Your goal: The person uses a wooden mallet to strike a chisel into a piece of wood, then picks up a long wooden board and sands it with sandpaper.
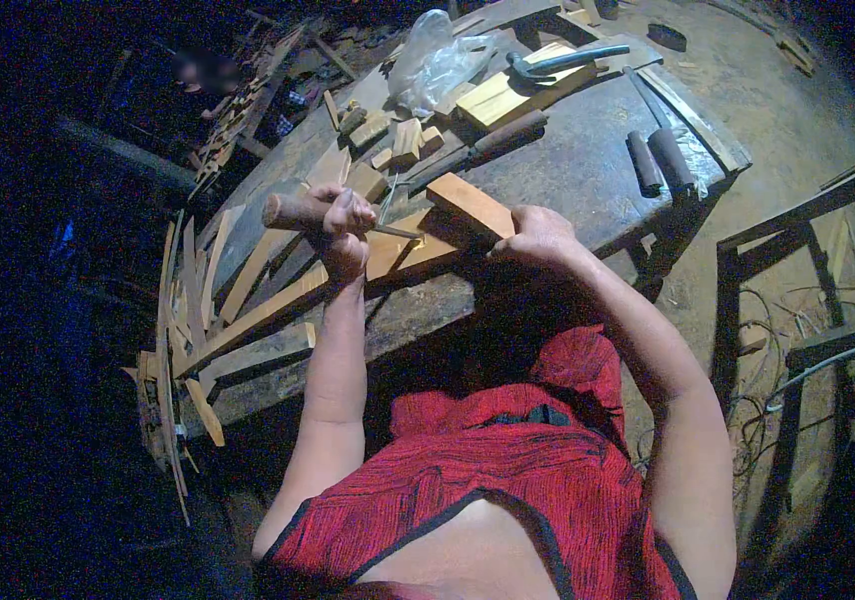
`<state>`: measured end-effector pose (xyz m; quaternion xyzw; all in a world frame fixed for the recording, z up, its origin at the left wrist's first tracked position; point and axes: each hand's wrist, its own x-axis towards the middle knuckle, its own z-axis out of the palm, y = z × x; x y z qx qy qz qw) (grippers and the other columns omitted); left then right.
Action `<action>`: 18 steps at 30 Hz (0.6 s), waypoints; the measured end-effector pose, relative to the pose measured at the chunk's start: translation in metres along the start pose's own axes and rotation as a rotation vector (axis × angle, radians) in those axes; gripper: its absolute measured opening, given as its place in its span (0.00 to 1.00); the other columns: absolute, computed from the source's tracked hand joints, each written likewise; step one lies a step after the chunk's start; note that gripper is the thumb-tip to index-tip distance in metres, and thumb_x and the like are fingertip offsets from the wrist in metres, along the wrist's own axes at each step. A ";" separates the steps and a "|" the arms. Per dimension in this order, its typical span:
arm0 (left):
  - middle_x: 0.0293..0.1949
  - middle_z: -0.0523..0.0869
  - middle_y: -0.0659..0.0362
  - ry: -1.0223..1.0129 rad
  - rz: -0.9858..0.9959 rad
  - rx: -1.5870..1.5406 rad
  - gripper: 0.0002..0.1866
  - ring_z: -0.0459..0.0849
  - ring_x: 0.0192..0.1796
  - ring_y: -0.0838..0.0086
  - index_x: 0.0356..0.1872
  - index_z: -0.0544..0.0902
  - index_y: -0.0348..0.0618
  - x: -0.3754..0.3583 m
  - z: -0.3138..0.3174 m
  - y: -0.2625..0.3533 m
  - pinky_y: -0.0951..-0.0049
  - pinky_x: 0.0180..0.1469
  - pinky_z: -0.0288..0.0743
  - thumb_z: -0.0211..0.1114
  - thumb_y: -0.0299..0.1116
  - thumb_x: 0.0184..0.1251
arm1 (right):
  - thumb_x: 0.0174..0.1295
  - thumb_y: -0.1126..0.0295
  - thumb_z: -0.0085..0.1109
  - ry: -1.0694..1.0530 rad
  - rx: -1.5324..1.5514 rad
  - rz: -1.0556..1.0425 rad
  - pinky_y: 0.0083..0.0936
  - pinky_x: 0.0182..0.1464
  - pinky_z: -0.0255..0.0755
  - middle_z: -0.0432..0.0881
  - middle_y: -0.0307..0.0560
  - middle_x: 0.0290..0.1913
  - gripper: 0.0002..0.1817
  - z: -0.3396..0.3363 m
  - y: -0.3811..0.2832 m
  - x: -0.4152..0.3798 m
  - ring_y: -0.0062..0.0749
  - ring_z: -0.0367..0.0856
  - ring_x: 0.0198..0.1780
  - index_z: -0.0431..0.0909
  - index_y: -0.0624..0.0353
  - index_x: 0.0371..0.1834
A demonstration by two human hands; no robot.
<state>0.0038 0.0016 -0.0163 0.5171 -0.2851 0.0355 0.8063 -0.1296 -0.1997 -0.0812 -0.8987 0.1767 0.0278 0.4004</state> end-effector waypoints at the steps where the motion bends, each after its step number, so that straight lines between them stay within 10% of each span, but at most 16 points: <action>1: 0.21 0.73 0.62 0.018 -0.007 0.015 0.10 0.75 0.19 0.78 0.29 0.72 0.40 0.000 -0.002 0.000 0.80 0.22 0.70 0.64 0.30 0.50 | 0.34 0.47 0.66 -0.011 -0.023 0.016 0.37 0.46 0.70 0.80 0.56 0.38 0.32 -0.002 -0.001 0.000 0.47 0.78 0.43 0.78 0.62 0.38; 12: 0.16 0.73 0.64 -0.057 -0.093 0.058 0.09 0.73 0.17 0.81 0.24 0.73 0.42 0.004 0.021 0.015 0.82 0.21 0.67 0.66 0.29 0.49 | 0.32 0.47 0.67 -0.002 -0.120 0.048 0.35 0.45 0.71 0.80 0.57 0.39 0.33 0.004 0.000 0.004 0.47 0.79 0.42 0.78 0.62 0.38; 14: 0.15 0.73 0.64 -0.056 -0.070 0.108 0.08 0.72 0.16 0.82 0.22 0.73 0.42 0.009 0.021 0.009 0.82 0.19 0.66 0.65 0.28 0.50 | 0.35 0.57 0.67 -0.034 0.169 0.015 0.30 0.32 0.71 0.79 0.48 0.28 0.26 0.001 0.001 0.005 0.31 0.77 0.29 0.77 0.64 0.36; 18: 0.16 0.71 0.62 -0.106 0.090 0.393 0.09 0.73 0.18 0.78 0.28 0.70 0.41 0.014 0.014 -0.004 0.79 0.20 0.66 0.63 0.31 0.53 | 0.38 0.62 0.68 0.049 0.544 -0.229 0.25 0.35 0.72 0.79 0.45 0.31 0.28 -0.063 -0.073 -0.027 0.33 0.78 0.31 0.74 0.65 0.44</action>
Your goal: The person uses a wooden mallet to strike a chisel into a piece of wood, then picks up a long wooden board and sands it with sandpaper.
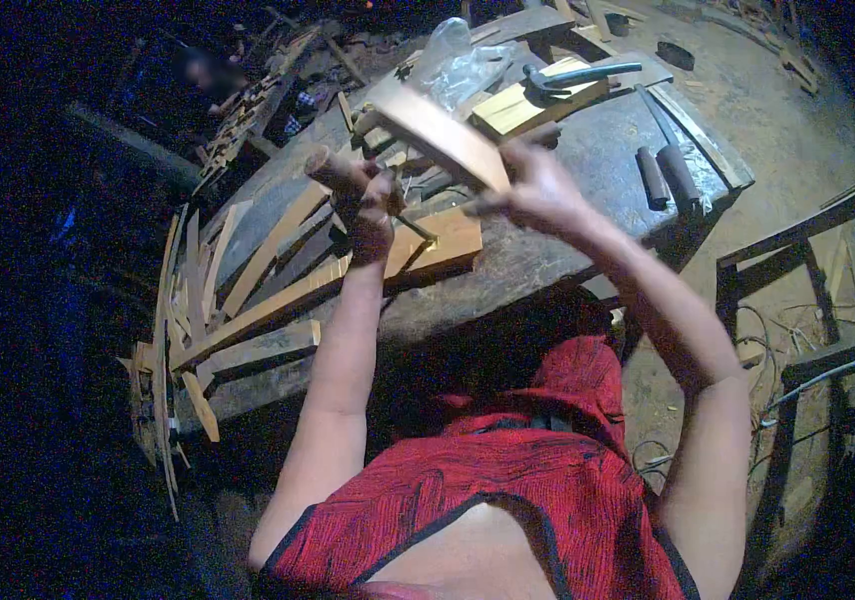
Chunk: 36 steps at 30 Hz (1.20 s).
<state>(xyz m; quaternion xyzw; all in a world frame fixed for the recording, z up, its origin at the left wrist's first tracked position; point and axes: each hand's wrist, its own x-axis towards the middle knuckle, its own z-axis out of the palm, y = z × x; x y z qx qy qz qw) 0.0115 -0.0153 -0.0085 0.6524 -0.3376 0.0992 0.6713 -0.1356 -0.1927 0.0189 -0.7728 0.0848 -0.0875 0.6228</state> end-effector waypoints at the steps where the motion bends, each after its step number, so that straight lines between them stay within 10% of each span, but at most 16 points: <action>1: 0.15 0.72 0.65 -0.031 -0.094 -0.179 0.08 0.72 0.16 0.83 0.21 0.73 0.42 0.000 0.001 0.005 0.82 0.18 0.67 0.64 0.29 0.52 | 0.40 0.65 0.67 0.005 0.134 -0.136 0.24 0.35 0.72 0.78 0.43 0.30 0.28 -0.002 -0.027 0.000 0.33 0.77 0.32 0.71 0.65 0.47; 3: 0.15 0.73 0.64 0.020 -0.133 -0.267 0.08 0.73 0.16 0.83 0.22 0.73 0.41 0.001 0.009 0.009 0.82 0.19 0.67 0.63 0.29 0.52 | 0.42 0.68 0.66 0.120 0.316 -0.710 0.26 0.37 0.72 0.77 0.41 0.31 0.29 0.008 -0.075 0.000 0.34 0.76 0.33 0.68 0.66 0.49; 6: 0.17 0.74 0.64 -0.018 -0.064 -0.256 0.07 0.73 0.16 0.83 0.24 0.73 0.40 0.004 0.005 -0.011 0.82 0.19 0.68 0.62 0.30 0.53 | 0.42 0.66 0.66 0.089 0.300 -1.035 0.27 0.42 0.71 0.78 0.45 0.33 0.30 0.029 -0.087 0.026 0.35 0.76 0.36 0.68 0.64 0.50; 9: 0.17 0.73 0.64 0.045 0.121 0.069 0.07 0.73 0.17 0.82 0.27 0.73 0.41 0.006 -0.002 -0.007 0.81 0.19 0.68 0.62 0.30 0.53 | 0.35 0.65 0.71 -0.160 -0.704 -0.199 0.30 0.40 0.72 0.80 0.50 0.33 0.27 0.018 -0.119 0.023 0.33 0.79 0.34 0.75 0.64 0.40; 11: 0.14 0.71 0.64 0.075 -0.134 -0.394 0.07 0.73 0.16 0.80 0.26 0.73 0.41 0.008 0.000 -0.004 0.79 0.19 0.67 0.62 0.30 0.52 | 0.36 0.64 0.70 0.137 -0.850 -0.388 0.23 0.30 0.70 0.78 0.48 0.24 0.22 0.016 -0.138 0.024 0.27 0.78 0.29 0.75 0.65 0.33; 13: 0.14 0.71 0.64 0.053 -0.179 -0.321 0.08 0.72 0.15 0.81 0.25 0.72 0.41 0.011 -0.004 -0.003 0.79 0.19 0.67 0.63 0.30 0.52 | 0.38 0.66 0.68 -0.020 -0.549 -0.365 0.19 0.31 0.71 0.79 0.47 0.28 0.21 0.012 -0.167 0.011 0.23 0.78 0.30 0.75 0.65 0.36; 15: 0.14 0.71 0.64 0.072 -0.165 -0.313 0.08 0.72 0.15 0.81 0.24 0.72 0.41 0.010 -0.001 -0.001 0.80 0.19 0.67 0.63 0.30 0.51 | 0.40 0.69 0.67 0.052 -0.079 -0.829 0.20 0.35 0.72 0.79 0.48 0.35 0.27 0.024 -0.146 0.024 0.23 0.77 0.33 0.70 0.65 0.46; 21: 0.14 0.73 0.63 0.158 -0.177 -0.287 0.07 0.73 0.15 0.81 0.24 0.73 0.41 0.012 0.001 0.002 0.80 0.18 0.68 0.63 0.29 0.50 | 0.40 0.68 0.66 -0.113 -0.940 -0.134 0.24 0.31 0.72 0.81 0.46 0.28 0.18 0.022 -0.170 0.017 0.28 0.79 0.27 0.78 0.63 0.36; 23: 0.14 0.74 0.63 0.052 -0.155 -0.271 0.06 0.73 0.15 0.81 0.25 0.74 0.42 0.010 -0.002 0.000 0.81 0.18 0.68 0.63 0.30 0.51 | 0.41 0.69 0.66 -0.016 -0.392 -0.643 0.24 0.22 0.68 0.77 0.40 0.21 0.16 0.020 -0.167 0.023 0.24 0.75 0.21 0.75 0.67 0.32; 25: 0.14 0.74 0.64 0.106 -0.178 -0.273 0.07 0.73 0.14 0.80 0.25 0.74 0.42 0.008 0.000 -0.007 0.80 0.18 0.68 0.63 0.31 0.51 | 0.44 0.70 0.64 0.047 -0.211 -0.651 0.25 0.25 0.68 0.76 0.39 0.21 0.13 0.028 -0.157 0.022 0.26 0.74 0.23 0.73 0.67 0.30; 26: 0.14 0.74 0.64 0.091 -0.137 -0.233 0.07 0.73 0.14 0.80 0.24 0.74 0.41 0.009 -0.002 -0.012 0.80 0.18 0.68 0.63 0.31 0.52 | 0.45 0.56 0.65 0.138 -0.077 -1.081 0.28 0.26 0.74 0.82 0.50 0.26 0.23 0.042 -0.146 0.040 0.31 0.79 0.22 0.76 0.62 0.39; 27: 0.14 0.74 0.63 0.075 -0.095 -0.191 0.07 0.74 0.14 0.80 0.24 0.74 0.41 0.010 -0.004 -0.017 0.80 0.18 0.68 0.63 0.31 0.52 | 0.44 0.55 0.65 0.064 -0.769 -0.745 0.30 0.25 0.74 0.81 0.49 0.24 0.20 0.027 -0.132 0.043 0.33 0.79 0.21 0.78 0.60 0.35; 31: 0.14 0.70 0.63 0.067 -0.089 -0.260 0.09 0.72 0.15 0.77 0.26 0.70 0.42 0.009 -0.002 -0.014 0.76 0.17 0.67 0.63 0.32 0.52 | 0.42 0.56 0.63 -0.048 -0.979 -0.604 0.28 0.21 0.72 0.78 0.45 0.16 0.15 0.019 -0.160 0.039 0.30 0.78 0.19 0.82 0.58 0.24; 35: 0.16 0.69 0.63 0.068 -0.143 -0.217 0.09 0.72 0.15 0.78 0.25 0.70 0.41 0.009 -0.001 -0.003 0.77 0.17 0.67 0.63 0.29 0.51 | 0.43 0.59 0.63 0.073 -0.097 -0.796 0.22 0.21 0.70 0.77 0.45 0.15 0.15 0.041 -0.155 0.028 0.28 0.75 0.16 0.81 0.62 0.22; 36: 0.16 0.69 0.62 0.060 -0.089 -0.232 0.08 0.72 0.15 0.78 0.25 0.69 0.41 0.009 -0.001 -0.006 0.77 0.17 0.67 0.62 0.28 0.53 | 0.44 0.60 0.62 0.058 -0.408 -0.675 0.22 0.21 0.70 0.79 0.45 0.18 0.15 0.037 -0.144 0.032 0.28 0.76 0.18 0.80 0.64 0.25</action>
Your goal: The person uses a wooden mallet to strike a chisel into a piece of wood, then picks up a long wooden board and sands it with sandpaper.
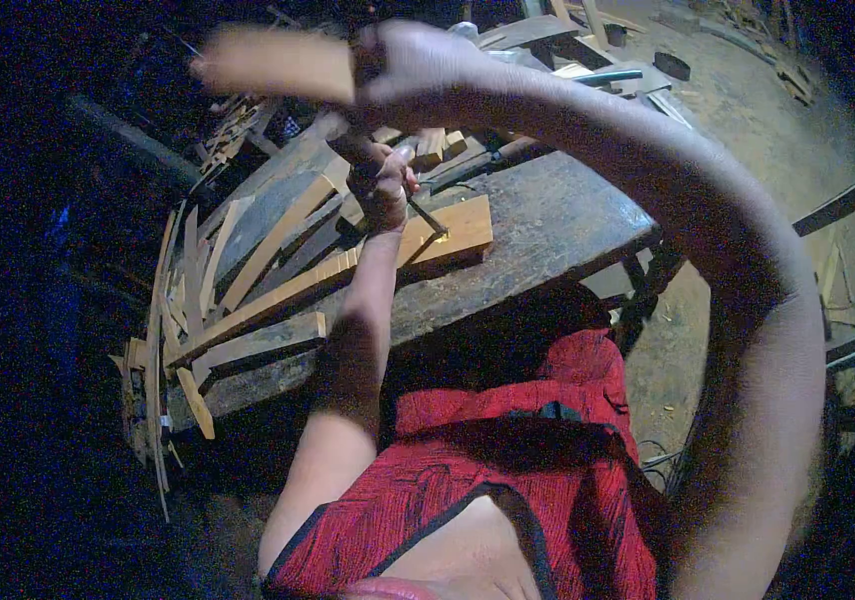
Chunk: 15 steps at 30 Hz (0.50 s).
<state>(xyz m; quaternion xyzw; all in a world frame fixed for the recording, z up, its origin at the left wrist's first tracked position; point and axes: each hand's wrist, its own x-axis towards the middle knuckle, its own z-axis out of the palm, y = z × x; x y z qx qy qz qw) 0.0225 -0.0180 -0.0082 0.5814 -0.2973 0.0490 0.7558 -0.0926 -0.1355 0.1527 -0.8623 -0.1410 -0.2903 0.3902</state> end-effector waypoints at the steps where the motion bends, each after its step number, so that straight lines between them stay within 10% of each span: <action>1: 0.16 0.69 0.62 0.001 0.004 0.001 0.08 0.72 0.15 0.78 0.25 0.69 0.41 0.000 -0.002 0.001 0.77 0.17 0.67 0.62 0.28 0.53 | 0.45 0.61 0.62 -0.313 -0.412 0.130 0.23 0.23 0.71 0.81 0.46 0.23 0.17 0.001 0.005 0.000 0.27 0.78 0.21 0.80 0.64 0.31; 6: 0.15 0.70 0.63 0.016 -0.079 0.007 0.09 0.72 0.14 0.78 0.24 0.70 0.42 0.001 -0.001 0.000 0.77 0.17 0.68 0.63 0.30 0.52 | 0.46 0.62 0.63 -0.149 -0.063 0.303 0.24 0.17 0.68 0.78 0.42 0.20 0.16 0.007 0.057 -0.025 0.25 0.73 0.15 0.79 0.64 0.32; 8: 0.12 0.70 0.63 0.049 -0.080 0.029 0.10 0.71 0.13 0.78 0.24 0.72 0.42 0.006 -0.001 -0.005 0.78 0.16 0.68 0.65 0.31 0.50 | 0.47 0.65 0.66 -0.147 0.406 0.676 0.17 0.10 0.60 0.72 0.40 0.16 0.22 0.027 0.066 -0.059 0.20 0.67 0.11 0.71 0.66 0.41; 11: 0.11 0.70 0.62 0.058 -0.107 -0.001 0.11 0.70 0.12 0.78 0.25 0.72 0.41 0.008 0.000 -0.006 0.77 0.15 0.67 0.66 0.32 0.49 | 0.42 0.57 0.67 -0.143 0.375 0.954 0.22 0.11 0.61 0.71 0.38 0.13 0.17 0.069 0.110 -0.120 0.23 0.67 0.12 0.76 0.60 0.21; 15: 0.13 0.71 0.63 0.146 -0.131 -0.224 0.09 0.70 0.10 0.79 0.22 0.71 0.41 0.019 -0.014 -0.009 0.78 0.12 0.66 0.64 0.30 0.50 | 0.44 0.57 0.67 -0.083 0.454 0.875 0.24 0.26 0.68 0.78 0.43 0.23 0.21 0.121 0.158 -0.181 0.27 0.73 0.22 0.81 0.66 0.32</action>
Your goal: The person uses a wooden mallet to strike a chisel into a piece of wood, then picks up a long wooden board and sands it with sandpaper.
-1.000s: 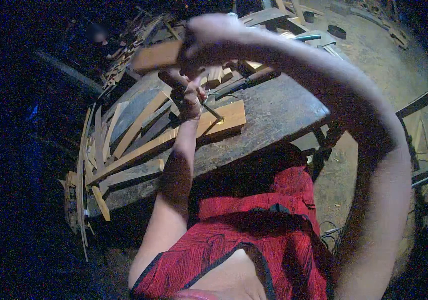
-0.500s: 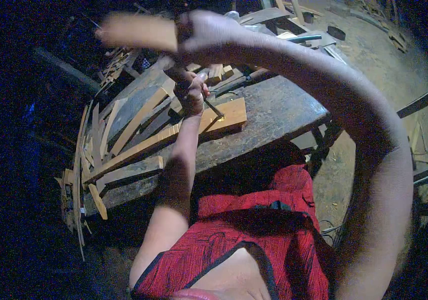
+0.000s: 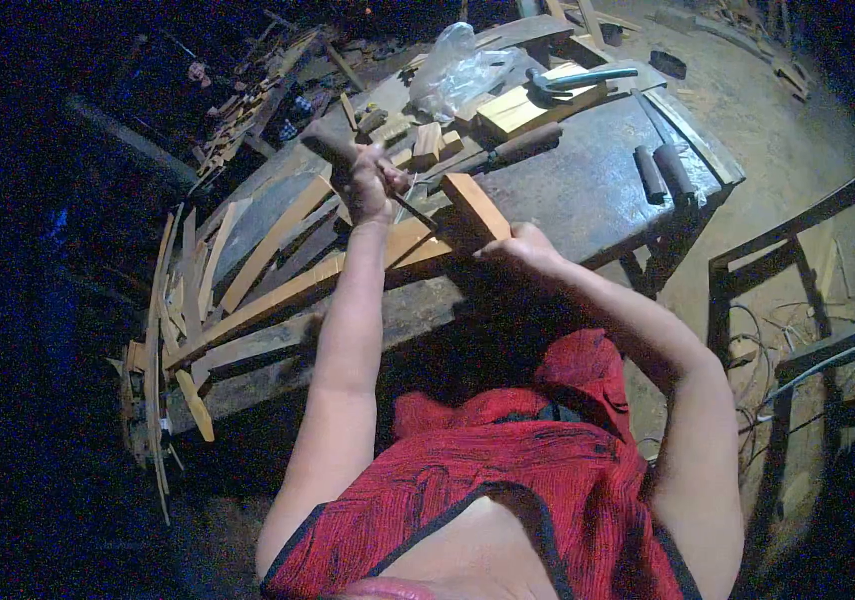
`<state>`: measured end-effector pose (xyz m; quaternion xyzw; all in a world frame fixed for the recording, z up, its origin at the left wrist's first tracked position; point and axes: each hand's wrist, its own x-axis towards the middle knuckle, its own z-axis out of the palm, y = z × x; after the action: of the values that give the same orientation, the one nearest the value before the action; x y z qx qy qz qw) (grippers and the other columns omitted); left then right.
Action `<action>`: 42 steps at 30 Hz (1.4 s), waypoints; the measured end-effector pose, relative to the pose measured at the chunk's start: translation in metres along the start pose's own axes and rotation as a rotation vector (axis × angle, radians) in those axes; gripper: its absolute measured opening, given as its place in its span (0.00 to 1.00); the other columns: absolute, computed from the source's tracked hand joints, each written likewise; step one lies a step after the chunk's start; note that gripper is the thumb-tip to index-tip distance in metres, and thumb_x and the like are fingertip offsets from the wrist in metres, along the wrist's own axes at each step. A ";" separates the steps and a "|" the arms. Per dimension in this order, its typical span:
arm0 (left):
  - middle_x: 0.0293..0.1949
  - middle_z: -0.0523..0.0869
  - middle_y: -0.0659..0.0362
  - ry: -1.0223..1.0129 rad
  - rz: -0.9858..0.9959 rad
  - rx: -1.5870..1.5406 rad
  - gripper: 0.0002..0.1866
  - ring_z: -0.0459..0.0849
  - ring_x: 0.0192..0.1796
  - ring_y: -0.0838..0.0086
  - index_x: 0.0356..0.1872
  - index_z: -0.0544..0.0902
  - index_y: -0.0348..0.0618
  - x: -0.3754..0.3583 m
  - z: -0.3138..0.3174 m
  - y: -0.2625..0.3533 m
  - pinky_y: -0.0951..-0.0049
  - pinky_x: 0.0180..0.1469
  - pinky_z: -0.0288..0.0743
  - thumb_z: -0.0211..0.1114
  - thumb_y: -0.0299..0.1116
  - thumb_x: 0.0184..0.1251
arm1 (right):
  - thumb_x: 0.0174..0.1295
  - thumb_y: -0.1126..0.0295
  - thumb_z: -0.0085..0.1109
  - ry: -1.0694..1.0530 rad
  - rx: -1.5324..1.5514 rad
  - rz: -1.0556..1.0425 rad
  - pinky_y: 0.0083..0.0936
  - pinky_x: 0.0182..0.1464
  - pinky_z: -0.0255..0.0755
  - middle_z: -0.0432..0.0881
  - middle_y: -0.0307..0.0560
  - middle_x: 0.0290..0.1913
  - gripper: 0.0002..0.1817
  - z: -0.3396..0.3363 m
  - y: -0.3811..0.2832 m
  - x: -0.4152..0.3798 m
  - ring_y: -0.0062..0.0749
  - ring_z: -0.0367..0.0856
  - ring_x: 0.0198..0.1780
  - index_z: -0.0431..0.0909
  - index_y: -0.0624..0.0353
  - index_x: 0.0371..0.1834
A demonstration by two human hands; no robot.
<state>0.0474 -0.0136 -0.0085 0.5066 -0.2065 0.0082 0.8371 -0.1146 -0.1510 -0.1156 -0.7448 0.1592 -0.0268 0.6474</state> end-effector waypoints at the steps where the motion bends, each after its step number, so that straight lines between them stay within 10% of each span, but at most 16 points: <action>1: 0.13 0.71 0.63 0.052 -0.029 -0.041 0.09 0.69 0.10 0.79 0.20 0.70 0.43 0.006 -0.008 -0.002 0.79 0.10 0.65 0.63 0.29 0.50 | 0.44 0.57 0.67 -0.003 0.006 0.004 0.24 0.26 0.68 0.78 0.43 0.23 0.21 0.000 -0.004 -0.003 0.27 0.73 0.22 0.81 0.66 0.32; 9: 0.15 0.72 0.59 0.740 0.030 0.201 0.17 0.72 0.15 0.74 0.28 0.71 0.35 -0.004 -0.037 -0.008 0.75 0.19 0.67 0.69 0.36 0.45 | 0.50 0.49 0.61 -0.199 0.480 0.312 0.23 0.35 0.66 0.75 0.40 0.32 0.22 -0.022 -0.006 -0.013 0.25 0.71 0.31 0.78 0.58 0.37; 13: 0.21 0.76 0.60 0.419 0.169 0.182 0.15 0.75 0.21 0.76 0.30 0.71 0.36 -0.026 -0.024 0.002 0.77 0.25 0.70 0.66 0.34 0.47 | 0.50 0.46 0.58 -0.055 0.591 0.374 0.19 0.24 0.54 0.67 0.30 0.21 0.17 -0.021 -0.031 -0.032 0.19 0.61 0.22 0.69 0.45 0.21; 17: 0.24 0.78 0.60 -0.009 0.339 0.266 0.10 0.78 0.22 0.78 0.33 0.70 0.40 -0.039 0.003 0.018 0.80 0.27 0.73 0.64 0.28 0.57 | 0.54 0.48 0.55 -0.137 0.669 0.257 0.21 0.35 0.65 0.74 0.35 0.36 0.20 -0.027 -0.026 -0.034 0.22 0.69 0.33 0.76 0.54 0.37; 22: 0.25 0.76 0.60 0.024 0.384 0.269 0.16 0.77 0.21 0.80 0.40 0.67 0.42 -0.048 0.031 0.022 0.81 0.23 0.73 0.66 0.24 0.55 | 0.54 0.52 0.57 -0.120 0.613 0.159 0.20 0.34 0.65 0.74 0.32 0.31 0.17 -0.028 -0.009 -0.023 0.18 0.69 0.32 0.76 0.54 0.33; 24: 0.25 0.75 0.61 -0.012 0.451 0.348 0.17 0.76 0.20 0.81 0.40 0.66 0.41 -0.049 0.036 0.023 0.81 0.22 0.72 0.66 0.25 0.54 | 0.51 0.50 0.58 -0.089 0.604 0.096 0.18 0.19 0.51 0.62 0.28 0.18 0.15 -0.023 -0.009 -0.020 0.16 0.61 0.20 0.66 0.45 0.22; 42: 0.26 0.77 0.62 0.028 0.422 0.576 0.17 0.77 0.26 0.72 0.42 0.70 0.37 -0.027 0.006 -0.040 0.74 0.32 0.72 0.66 0.28 0.54 | 0.49 0.58 0.63 -0.131 0.490 0.050 0.16 0.18 0.53 0.67 0.30 0.19 0.13 -0.019 0.002 -0.006 0.14 0.62 0.19 0.72 0.53 0.29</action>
<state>0.0297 -0.0329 -0.0494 0.6679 -0.2841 0.2455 0.6426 -0.1258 -0.1679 -0.1137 -0.5618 0.1240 -0.0001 0.8179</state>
